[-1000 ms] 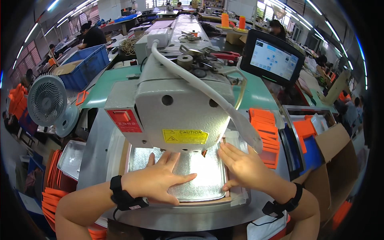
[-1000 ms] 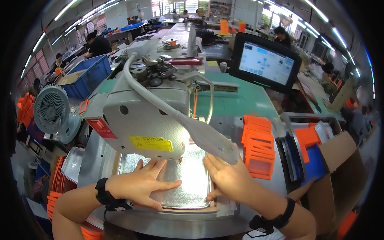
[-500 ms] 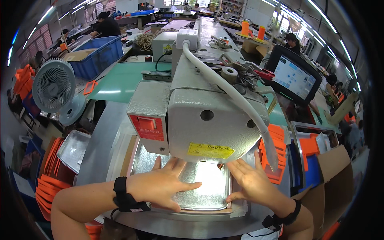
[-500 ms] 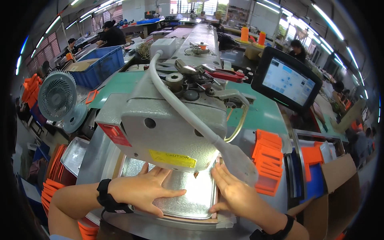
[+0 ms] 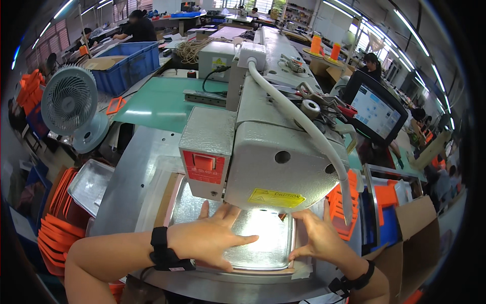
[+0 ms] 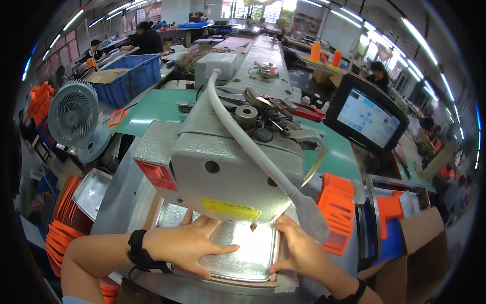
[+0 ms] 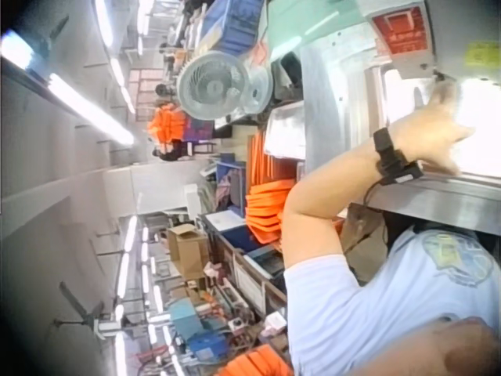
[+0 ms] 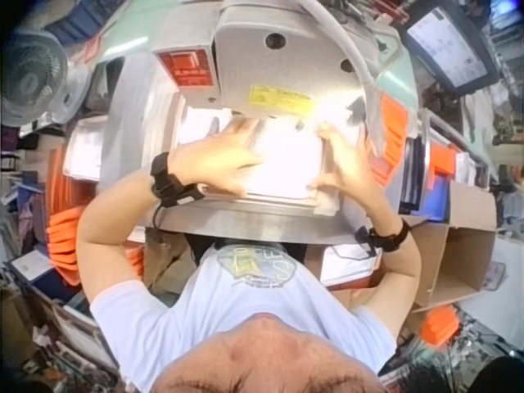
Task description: The recorder is using an industrial sewing machine to assemble and sew components of orange bags or first-aid kits.
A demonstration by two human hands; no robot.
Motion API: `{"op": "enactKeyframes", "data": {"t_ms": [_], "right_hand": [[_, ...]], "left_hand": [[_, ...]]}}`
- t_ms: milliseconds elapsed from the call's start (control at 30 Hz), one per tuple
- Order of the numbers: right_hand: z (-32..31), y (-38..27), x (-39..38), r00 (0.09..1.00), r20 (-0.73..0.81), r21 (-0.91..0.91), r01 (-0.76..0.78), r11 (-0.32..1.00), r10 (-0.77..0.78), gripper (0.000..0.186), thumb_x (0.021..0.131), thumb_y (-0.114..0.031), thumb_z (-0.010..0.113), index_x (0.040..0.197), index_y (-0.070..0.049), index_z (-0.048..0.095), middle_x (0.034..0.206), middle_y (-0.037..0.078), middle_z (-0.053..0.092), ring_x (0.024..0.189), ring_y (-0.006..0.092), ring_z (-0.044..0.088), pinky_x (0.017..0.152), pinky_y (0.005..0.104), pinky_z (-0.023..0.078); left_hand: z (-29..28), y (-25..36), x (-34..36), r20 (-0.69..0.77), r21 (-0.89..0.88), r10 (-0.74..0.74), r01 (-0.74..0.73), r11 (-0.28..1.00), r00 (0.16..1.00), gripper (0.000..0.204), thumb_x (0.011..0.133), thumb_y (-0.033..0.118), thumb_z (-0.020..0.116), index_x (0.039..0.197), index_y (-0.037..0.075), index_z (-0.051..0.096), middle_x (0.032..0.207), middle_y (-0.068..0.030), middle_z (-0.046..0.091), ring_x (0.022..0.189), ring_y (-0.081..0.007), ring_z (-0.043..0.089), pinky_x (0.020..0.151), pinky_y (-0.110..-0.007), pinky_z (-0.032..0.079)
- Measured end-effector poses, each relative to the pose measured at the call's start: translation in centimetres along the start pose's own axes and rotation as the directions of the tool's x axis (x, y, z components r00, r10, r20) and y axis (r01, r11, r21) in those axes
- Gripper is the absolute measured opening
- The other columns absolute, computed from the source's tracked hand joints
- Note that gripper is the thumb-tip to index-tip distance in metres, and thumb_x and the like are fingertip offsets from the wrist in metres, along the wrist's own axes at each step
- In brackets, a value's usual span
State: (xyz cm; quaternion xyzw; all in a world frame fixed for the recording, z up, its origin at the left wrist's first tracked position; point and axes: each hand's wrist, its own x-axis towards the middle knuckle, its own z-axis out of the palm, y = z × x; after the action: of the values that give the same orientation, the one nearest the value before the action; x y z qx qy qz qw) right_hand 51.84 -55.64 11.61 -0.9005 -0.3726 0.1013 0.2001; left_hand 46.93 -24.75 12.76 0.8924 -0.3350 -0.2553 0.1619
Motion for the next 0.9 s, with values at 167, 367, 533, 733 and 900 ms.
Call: {"op": "enactKeyframes", "data": {"t_ms": [167,367,533,733,900], "right_hand": [[-0.1,-0.8,0.5,0.999,0.043,0.016,-0.026,1.000,0.025,0.097,0.062,-0.053,0.089,0.132,-0.002,0.045,0.135,0.021,0.058,0.129,0.0347,0.055,0.117,0.0639,0.013],[1.4,-1.3,1.5,1.000,0.016,0.040,0.019,0.999,-0.020,0.096,0.063,-0.053,0.088,0.131,-0.001,0.044,0.126,0.019,0.063,0.122,0.0344,0.060,0.116,0.0699,0.005],[3.0,-1.9,2.4,1.000,-0.014,0.101,0.011,0.995,-0.010,0.093,0.065,-0.057,0.086,0.127,-0.002,0.044,0.118,0.018,0.067,0.120,0.0353,0.061,0.115,0.0724,0.002],[4.2,-0.9,3.6,0.989,-0.131,0.163,0.089,0.983,-0.068,0.100,0.064,-0.059,0.086,0.132,0.000,0.044,0.111,0.017,0.067,0.122,0.0368,0.057,0.117,0.0663,0.002],[3.8,0.2,5.1,0.999,-0.031,0.147,0.018,0.989,-0.013,0.109,0.056,-0.059,0.090,0.137,0.003,0.050,0.134,0.023,0.054,0.124,0.0381,0.052,0.106,0.0486,0.039]], "left_hand": [[-0.3,-0.5,-0.6,0.021,0.011,-0.014,0.014,1.000,1.000,0.090,0.072,0.044,0.080,0.152,0.028,0.042,0.157,-0.0408,0.004,0.147,-0.0595,-0.001,0.105,-0.082,0.014],[-0.7,-1.5,-2.3,0.065,0.061,-0.053,0.049,0.997,0.996,0.084,0.078,0.053,0.075,0.152,0.033,0.042,0.156,-0.0395,0.008,0.147,-0.0577,0.003,0.109,-0.077,0.015],[-0.7,-2.7,-3.7,0.045,0.086,-0.056,0.052,0.995,0.997,0.084,0.076,0.056,0.075,0.151,0.037,0.043,0.157,-0.0383,0.009,0.147,-0.0572,0.006,0.109,-0.076,0.019],[-0.3,-4.6,-3.7,-0.072,0.074,0.011,-0.005,0.997,0.997,0.087,0.072,0.055,0.079,0.150,0.037,0.045,0.157,-0.0352,0.017,0.146,-0.0552,0.015,0.108,-0.078,0.018],[-0.9,-6.7,-2.6,-0.007,-0.046,0.007,-0.007,0.999,1.000,0.087,0.072,0.058,0.078,0.150,0.036,0.044,0.159,-0.0274,0.023,0.148,-0.0475,0.019,0.107,-0.077,0.019]]}}
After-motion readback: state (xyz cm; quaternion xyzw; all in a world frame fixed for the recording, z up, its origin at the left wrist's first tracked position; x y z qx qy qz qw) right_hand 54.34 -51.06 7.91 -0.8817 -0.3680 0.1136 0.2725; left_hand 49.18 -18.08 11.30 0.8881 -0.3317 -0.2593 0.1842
